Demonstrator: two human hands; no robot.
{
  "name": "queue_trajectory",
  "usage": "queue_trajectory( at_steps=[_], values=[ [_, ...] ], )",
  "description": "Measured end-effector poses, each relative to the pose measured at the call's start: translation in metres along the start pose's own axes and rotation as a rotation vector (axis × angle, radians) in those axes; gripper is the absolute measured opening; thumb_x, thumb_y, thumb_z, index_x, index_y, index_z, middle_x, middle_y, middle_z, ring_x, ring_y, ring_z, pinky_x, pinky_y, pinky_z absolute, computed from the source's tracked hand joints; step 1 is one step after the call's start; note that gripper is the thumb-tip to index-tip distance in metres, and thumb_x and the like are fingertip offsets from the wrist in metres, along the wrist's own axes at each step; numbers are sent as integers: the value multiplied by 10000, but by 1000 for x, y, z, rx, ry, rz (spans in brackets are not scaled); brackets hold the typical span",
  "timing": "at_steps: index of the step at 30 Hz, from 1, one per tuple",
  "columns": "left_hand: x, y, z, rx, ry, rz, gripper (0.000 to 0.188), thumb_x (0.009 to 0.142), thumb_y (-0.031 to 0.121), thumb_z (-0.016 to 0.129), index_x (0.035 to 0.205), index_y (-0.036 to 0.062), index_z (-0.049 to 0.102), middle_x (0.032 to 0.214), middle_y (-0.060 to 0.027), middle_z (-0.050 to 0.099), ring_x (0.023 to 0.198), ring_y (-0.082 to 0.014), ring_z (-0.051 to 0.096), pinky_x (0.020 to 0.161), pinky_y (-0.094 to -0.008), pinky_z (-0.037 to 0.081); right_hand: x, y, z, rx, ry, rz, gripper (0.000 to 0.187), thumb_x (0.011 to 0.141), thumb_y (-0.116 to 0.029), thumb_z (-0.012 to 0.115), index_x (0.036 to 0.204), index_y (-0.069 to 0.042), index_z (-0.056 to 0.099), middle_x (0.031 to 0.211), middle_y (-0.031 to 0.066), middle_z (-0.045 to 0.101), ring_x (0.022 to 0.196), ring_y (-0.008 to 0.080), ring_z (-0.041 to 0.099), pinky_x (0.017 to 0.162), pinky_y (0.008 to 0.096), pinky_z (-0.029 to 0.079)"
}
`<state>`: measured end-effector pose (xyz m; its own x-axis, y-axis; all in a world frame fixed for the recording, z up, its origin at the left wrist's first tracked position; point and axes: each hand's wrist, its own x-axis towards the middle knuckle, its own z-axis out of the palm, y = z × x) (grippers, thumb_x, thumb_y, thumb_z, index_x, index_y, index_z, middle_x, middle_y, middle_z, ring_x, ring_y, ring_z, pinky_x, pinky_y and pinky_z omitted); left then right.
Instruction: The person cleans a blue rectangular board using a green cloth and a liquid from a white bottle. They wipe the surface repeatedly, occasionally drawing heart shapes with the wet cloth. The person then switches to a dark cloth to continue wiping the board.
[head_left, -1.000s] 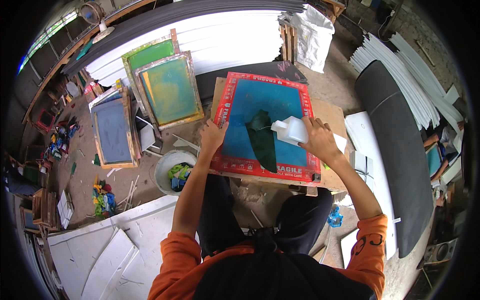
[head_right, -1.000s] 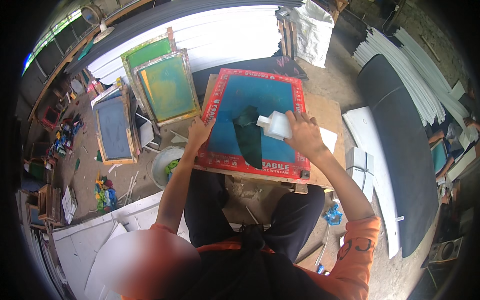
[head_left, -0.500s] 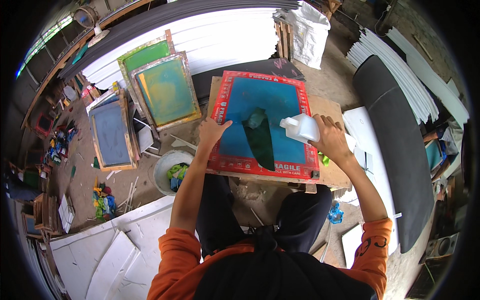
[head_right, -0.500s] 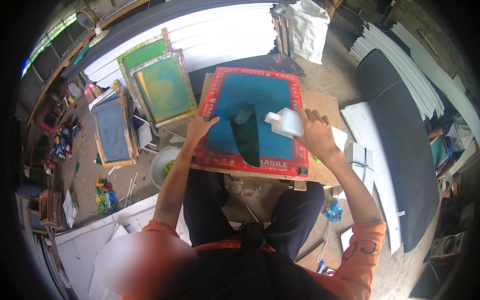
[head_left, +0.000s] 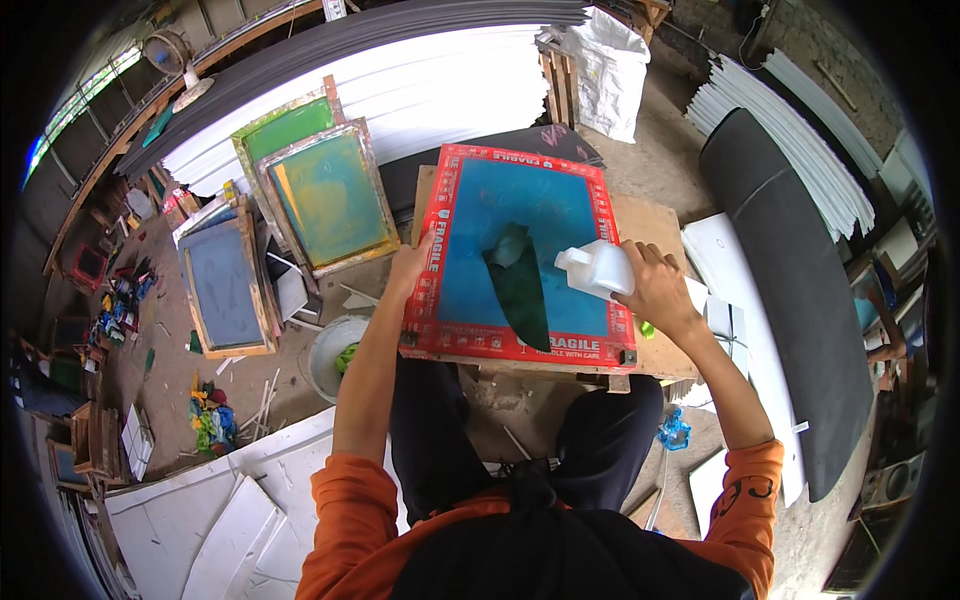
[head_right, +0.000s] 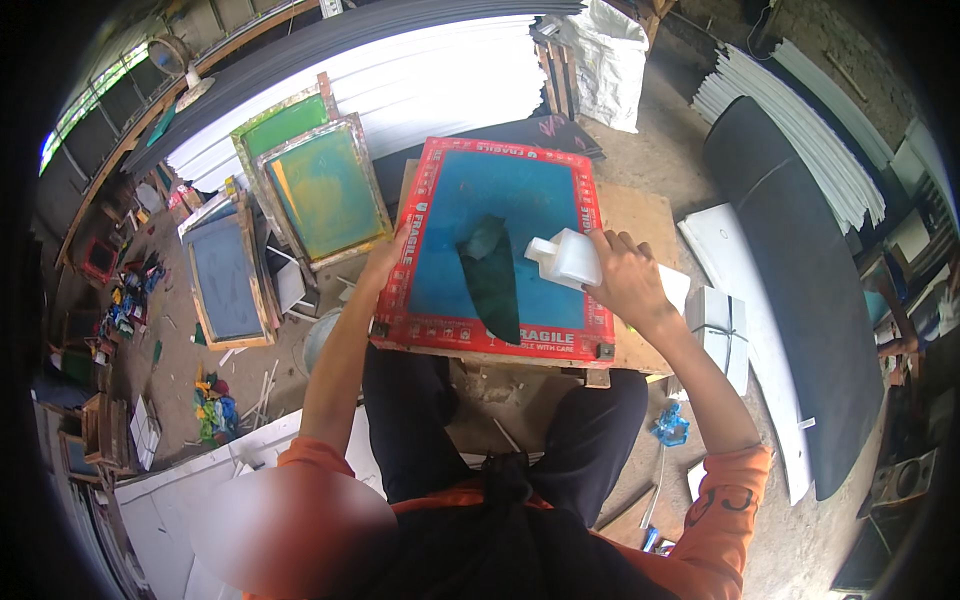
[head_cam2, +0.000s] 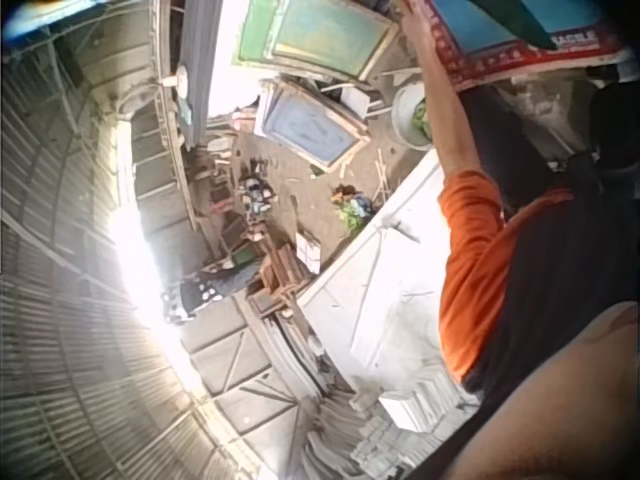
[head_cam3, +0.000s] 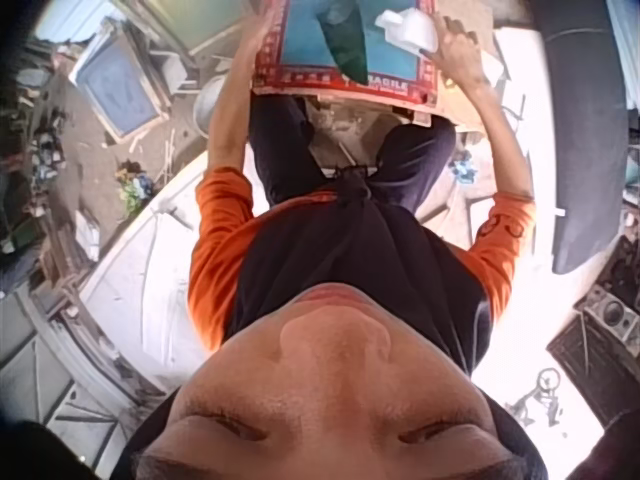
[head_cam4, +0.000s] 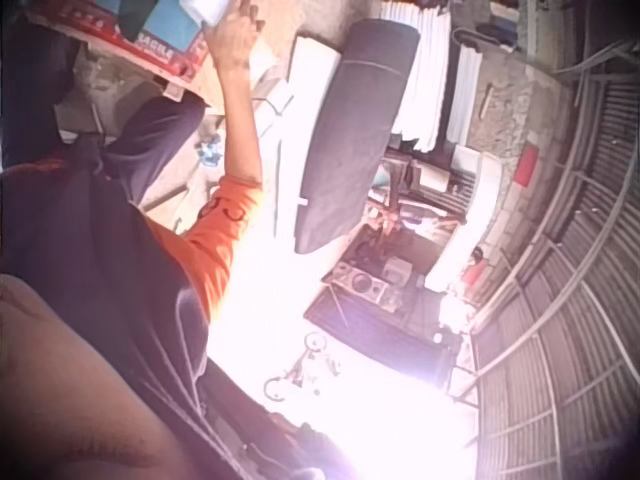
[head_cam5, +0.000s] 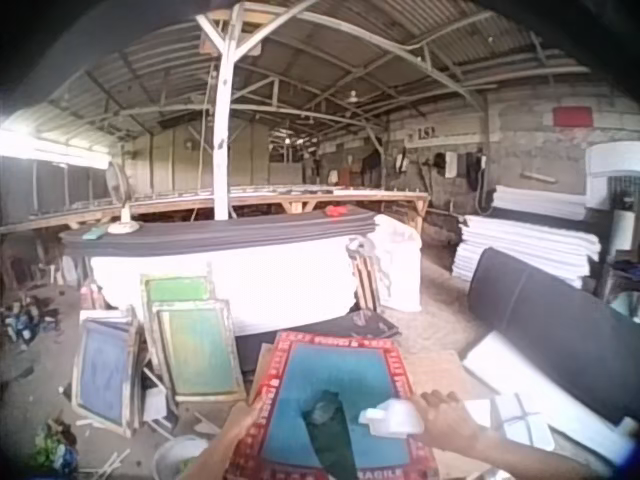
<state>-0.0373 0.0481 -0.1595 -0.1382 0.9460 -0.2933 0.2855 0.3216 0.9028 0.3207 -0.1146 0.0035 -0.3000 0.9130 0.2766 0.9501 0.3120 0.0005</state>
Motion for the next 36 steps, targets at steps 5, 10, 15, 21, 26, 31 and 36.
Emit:
queue_trajectory(
  at_steps=[5,10,15,21,26,31,36],
  values=[
    [28,7,-10,-323,-135,-31,825,774,552,632,1084,-201,495,934,-234,613,779,-268,640,623,-389,519,13,0,-5,55,47,45,590,613,-185,779,1094,-42,470,990,168,592,965,337,573,834,452,454],
    [16,61,-10,-346,-111,-33,670,807,519,620,933,-137,566,804,-171,630,655,-244,643,538,-402,525,15,5,-17,55,56,153,596,616,-201,780,1100,-49,467,970,209,592,934,373,579,834,450,458],
    [-9,77,-1,-406,23,161,585,845,511,575,847,-74,593,761,-114,633,671,-159,627,567,-316,503,23,10,-20,68,84,168,617,624,-215,773,1125,-48,455,1006,205,587,961,370,570,849,459,452],
    [-2,31,13,-368,156,308,641,842,533,568,965,-96,571,827,-127,643,728,-151,616,672,-296,492,32,-2,-13,17,83,134,547,640,-187,758,1080,-50,463,1031,134,589,1013,312,560,826,485,461],
    [-13,30,19,-357,190,345,641,835,512,588,994,-109,566,835,-140,646,731,-164,622,680,-294,493,41,-2,-1,52,59,146,629,644,-203,759,1159,-51,433,1039,163,594,1027,336,553,839,513,429],
    [-24,34,18,-285,276,337,669,813,523,609,1026,-110,563,836,-149,649,760,-180,631,697,-299,493,49,-6,0,47,56,167,604,645,-191,760,1132,-51,431,1024,159,603,1034,335,553,825,526,432],
    [-28,38,16,-225,324,371,711,789,562,613,1043,-101,561,827,-158,646,769,-202,636,706,-308,492,50,-10,-5,24,63,164,525,649,-164,750,1058,-51,441,998,141,607,1029,314,568,817,534,455]
  ],
)
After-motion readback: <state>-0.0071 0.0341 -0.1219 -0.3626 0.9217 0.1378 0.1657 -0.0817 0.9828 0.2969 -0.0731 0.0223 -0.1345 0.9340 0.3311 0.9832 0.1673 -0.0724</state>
